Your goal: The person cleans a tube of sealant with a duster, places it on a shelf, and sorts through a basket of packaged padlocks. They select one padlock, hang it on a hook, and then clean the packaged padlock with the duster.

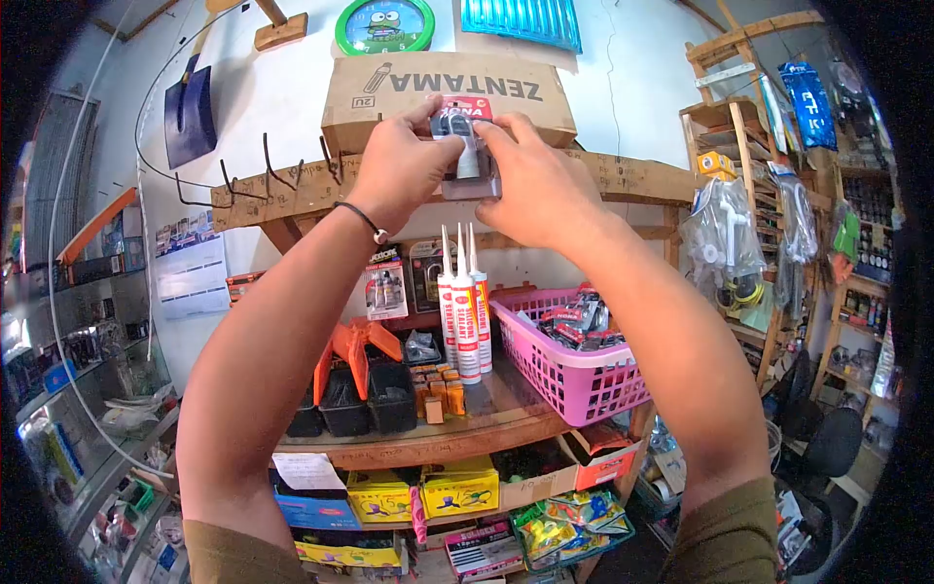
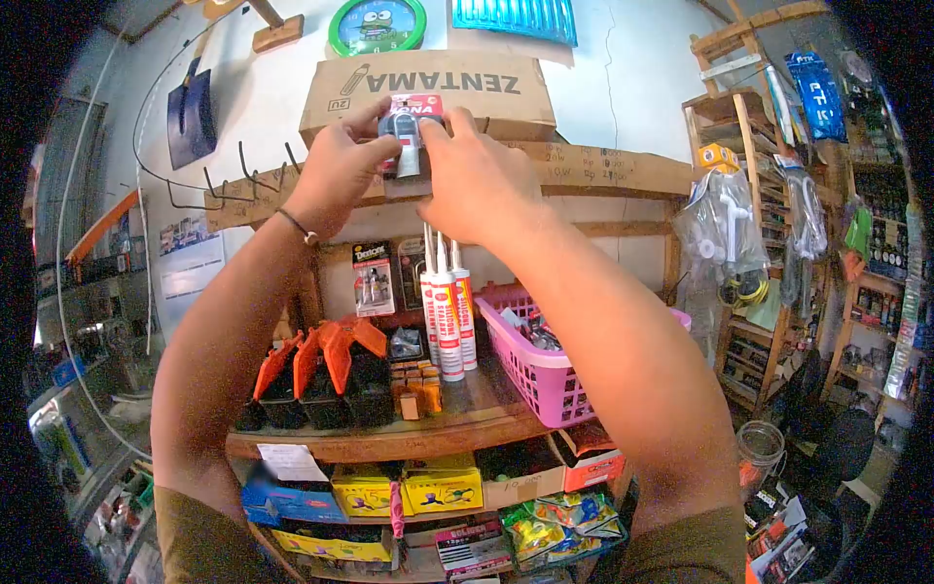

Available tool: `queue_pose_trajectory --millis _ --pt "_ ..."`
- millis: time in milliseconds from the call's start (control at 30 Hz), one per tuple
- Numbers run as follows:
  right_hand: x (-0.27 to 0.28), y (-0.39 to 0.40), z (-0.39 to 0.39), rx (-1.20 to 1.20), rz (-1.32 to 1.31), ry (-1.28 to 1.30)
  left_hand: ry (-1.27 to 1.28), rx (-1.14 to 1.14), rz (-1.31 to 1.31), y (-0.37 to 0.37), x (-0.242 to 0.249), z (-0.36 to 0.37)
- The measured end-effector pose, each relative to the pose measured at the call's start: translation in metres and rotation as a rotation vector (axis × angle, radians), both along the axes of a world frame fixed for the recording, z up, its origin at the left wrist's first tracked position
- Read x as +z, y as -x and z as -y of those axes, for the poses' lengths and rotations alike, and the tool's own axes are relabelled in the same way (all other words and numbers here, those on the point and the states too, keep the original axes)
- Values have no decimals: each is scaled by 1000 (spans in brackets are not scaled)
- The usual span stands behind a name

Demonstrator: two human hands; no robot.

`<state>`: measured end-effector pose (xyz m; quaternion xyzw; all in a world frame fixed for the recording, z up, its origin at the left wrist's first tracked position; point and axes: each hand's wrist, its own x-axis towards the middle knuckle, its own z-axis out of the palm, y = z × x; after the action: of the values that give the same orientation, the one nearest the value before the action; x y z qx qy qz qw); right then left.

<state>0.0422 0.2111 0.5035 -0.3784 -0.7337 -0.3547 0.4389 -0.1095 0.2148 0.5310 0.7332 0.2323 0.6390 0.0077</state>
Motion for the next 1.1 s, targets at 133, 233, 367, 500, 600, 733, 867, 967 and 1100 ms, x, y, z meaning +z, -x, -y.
queue_pose_trajectory --millis 133,233,367,500,600,733,867,967,1100 --pt "0 -1 0 34 38 -9 1 -30 43 5 -2 -1" --pt "6 0 2 4 58 24 -5 1 61 10 0 1" --pt "12 3 6 44 103 55 91 -90 116 18 0 1" --pt "3 9 6 9 113 86 79 -107 98 22 -11 -2" --pt "-6 15 3 6 104 109 118 -120 80 30 -17 -12" --pt "-19 21 -9 41 77 105 126 -32 45 35 -30 -19" --pt "-26 30 -28 93 32 18 97 1 47 36 -33 -27" --pt "-25 36 -37 114 25 48 97 -37 91 40 -33 -45" --pt "-22 44 -51 42 12 196 79 27 93 39 -32 -59"
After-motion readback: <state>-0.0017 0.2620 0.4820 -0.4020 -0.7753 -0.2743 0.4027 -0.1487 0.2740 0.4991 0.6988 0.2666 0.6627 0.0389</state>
